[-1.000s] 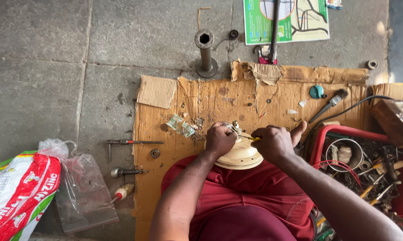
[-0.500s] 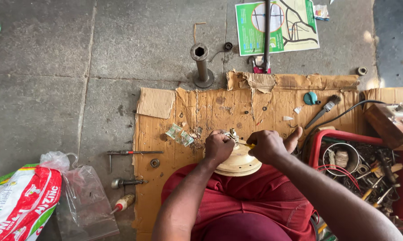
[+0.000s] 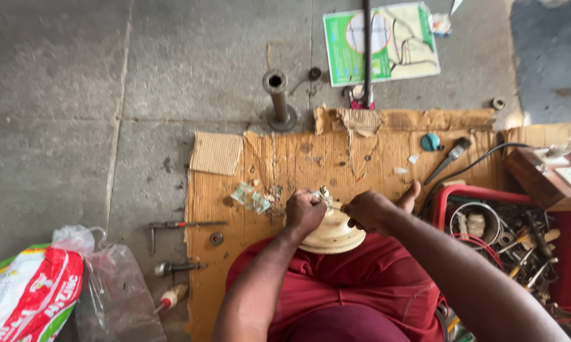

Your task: The person sits on the floor and uses a screwdriver to tighten screws on a small cylindrical component mounted on a circular wooden base. They also use pliers to adjust wires and handle a small metal cylinder, placing it onto the assembly.

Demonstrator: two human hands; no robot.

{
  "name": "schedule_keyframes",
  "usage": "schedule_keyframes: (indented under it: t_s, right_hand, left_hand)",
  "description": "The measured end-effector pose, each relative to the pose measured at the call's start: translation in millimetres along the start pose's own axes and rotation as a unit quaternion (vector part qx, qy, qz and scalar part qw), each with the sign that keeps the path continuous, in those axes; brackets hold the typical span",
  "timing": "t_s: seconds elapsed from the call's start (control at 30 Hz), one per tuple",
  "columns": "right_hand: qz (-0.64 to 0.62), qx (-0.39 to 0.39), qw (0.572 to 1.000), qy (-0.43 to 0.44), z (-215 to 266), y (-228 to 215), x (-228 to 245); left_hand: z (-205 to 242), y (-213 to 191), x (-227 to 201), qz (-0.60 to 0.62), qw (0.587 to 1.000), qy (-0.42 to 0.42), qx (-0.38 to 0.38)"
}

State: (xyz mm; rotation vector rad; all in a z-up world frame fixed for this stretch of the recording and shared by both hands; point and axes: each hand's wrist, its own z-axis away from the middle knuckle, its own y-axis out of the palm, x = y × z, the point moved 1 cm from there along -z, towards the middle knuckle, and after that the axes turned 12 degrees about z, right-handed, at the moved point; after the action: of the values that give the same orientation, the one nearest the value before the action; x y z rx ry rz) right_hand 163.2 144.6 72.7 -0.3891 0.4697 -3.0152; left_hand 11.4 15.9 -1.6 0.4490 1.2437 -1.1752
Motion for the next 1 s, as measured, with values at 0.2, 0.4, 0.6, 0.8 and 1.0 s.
schedule_keyframes:
  t_s: [0.2, 0.4, 0.6, 0.8, 1.0]
  right_hand:
    - [0.167, -0.28, 0.937, -0.127, 46, 6, 8]
    - [0.195, -0.245, 0.947, -0.075, 51, 3, 16]
    - [-0.155, 0.071, 0.982, 0.078, 2, -2, 1]
    - [-0.043, -0.039, 0.998, 0.005, 14, -7, 5]
    - [0.14, -0.215, 0.96, -0.108, 54, -9, 18]
  left_hand:
    - [-5, 1, 6, 0.002, 1.0, 0.015, -0.008]
    - [-4, 2, 8, -0.009, 0.999, 0.034, -0.015]
    - [-4, 1, 6, -0.004, 1.0, -0.006, -0.012]
    - [-2, -9, -13, -0.012, 1.0, -0.007, 0.028]
    - [-3, -17, -16, 0.045, 0.992, -0.067, 0.092]
